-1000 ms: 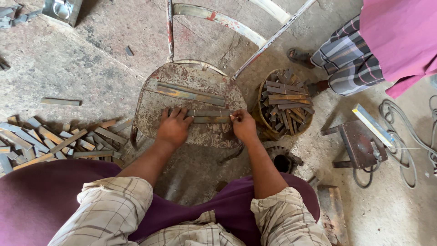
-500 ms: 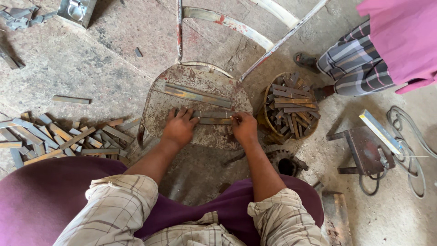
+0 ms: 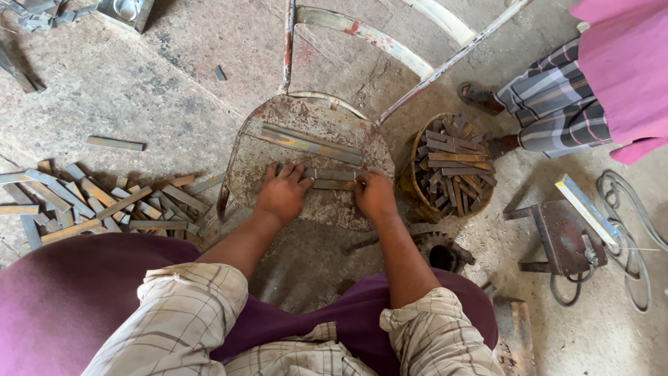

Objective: The person sits on the floor and repeatedly picks up small metal rods from a pile, aligns them on a metal chair seat, and then transfers them into a bucket. The person handles the rods one at a time throughout the clip.

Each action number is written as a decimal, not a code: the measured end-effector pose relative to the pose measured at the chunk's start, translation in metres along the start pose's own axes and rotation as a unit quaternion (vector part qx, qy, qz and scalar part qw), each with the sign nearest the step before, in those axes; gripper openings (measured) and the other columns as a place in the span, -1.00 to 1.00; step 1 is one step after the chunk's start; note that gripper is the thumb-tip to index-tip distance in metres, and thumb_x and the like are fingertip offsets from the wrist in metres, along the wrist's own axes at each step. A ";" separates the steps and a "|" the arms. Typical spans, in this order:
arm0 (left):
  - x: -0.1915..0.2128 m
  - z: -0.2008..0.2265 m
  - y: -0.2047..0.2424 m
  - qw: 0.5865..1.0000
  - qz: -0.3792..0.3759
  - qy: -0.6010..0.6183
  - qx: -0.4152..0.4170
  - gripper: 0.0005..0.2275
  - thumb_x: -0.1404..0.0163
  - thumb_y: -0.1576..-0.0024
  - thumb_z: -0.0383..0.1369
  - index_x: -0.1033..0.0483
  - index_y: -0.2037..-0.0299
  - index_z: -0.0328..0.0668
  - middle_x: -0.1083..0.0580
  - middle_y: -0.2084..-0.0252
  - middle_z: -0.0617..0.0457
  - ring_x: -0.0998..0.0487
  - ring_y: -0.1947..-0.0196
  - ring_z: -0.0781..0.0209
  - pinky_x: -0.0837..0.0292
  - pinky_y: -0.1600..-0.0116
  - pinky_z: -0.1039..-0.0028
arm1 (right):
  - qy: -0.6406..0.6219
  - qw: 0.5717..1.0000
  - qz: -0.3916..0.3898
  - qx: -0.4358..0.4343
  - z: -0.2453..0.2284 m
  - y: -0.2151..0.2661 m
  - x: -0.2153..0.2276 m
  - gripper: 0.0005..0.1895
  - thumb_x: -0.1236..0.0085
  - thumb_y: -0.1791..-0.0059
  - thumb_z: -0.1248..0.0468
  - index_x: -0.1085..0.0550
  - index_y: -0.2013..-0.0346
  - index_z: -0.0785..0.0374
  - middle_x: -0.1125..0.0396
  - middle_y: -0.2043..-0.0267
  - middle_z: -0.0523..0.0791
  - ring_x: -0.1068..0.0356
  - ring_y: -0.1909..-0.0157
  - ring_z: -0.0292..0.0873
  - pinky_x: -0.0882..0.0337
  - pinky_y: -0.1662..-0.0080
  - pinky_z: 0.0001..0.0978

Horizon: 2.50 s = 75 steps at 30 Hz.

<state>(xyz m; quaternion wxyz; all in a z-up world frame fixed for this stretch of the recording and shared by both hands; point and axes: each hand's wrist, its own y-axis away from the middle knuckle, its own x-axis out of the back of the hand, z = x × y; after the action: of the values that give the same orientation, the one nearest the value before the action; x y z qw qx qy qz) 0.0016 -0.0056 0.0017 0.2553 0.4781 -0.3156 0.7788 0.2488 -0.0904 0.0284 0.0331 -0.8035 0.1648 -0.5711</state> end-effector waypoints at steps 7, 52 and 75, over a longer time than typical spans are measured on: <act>-0.001 0.000 -0.001 1.000 0.019 -0.016 -0.010 -0.73 0.01 -0.06 -0.39 -0.63 0.04 0.01 -0.42 -0.26 -0.09 -0.33 -0.33 -0.06 -0.06 -0.38 -0.15 | 0.131 0.863 -0.477 -0.101 -0.019 -0.021 0.041 -0.81 -0.22 0.06 0.22 -0.67 0.25 0.21 -0.56 0.32 -0.05 -0.63 0.20 -0.08 -0.58 0.08 -0.23; 0.009 0.010 -0.019 0.999 0.018 -0.036 -0.020 -0.73 0.13 -0.20 -0.34 -0.51 -0.06 -0.06 -0.54 -0.11 -0.12 -0.50 -0.19 -0.09 -0.32 -0.24 -0.11 | -0.067 0.913 -0.399 -0.046 -0.068 -0.013 0.114 -0.75 -0.38 0.11 0.17 -0.69 0.18 0.16 -0.56 0.20 -0.13 -0.50 0.26 -0.24 -0.46 0.17 -0.30; 0.019 0.210 -0.225 0.976 -0.199 0.045 -0.080 -0.69 0.00 -0.15 -0.25 -0.55 -0.05 -0.16 -0.55 -0.01 -0.25 -0.56 -0.04 -0.27 -0.48 -0.12 0.03 | -0.370 0.835 0.333 -0.234 0.150 0.078 0.242 -0.94 -0.26 -0.03 0.43 -0.58 0.23 0.39 -0.43 0.42 -0.16 -0.35 0.48 -0.34 -0.34 0.40 -0.51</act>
<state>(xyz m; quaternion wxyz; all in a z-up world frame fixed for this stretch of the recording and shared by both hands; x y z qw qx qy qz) 0.2733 -0.0076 0.1464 0.4564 0.4733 -0.2640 0.7056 0.4413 -0.2572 0.1769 0.0910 -0.8354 0.5264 -0.1297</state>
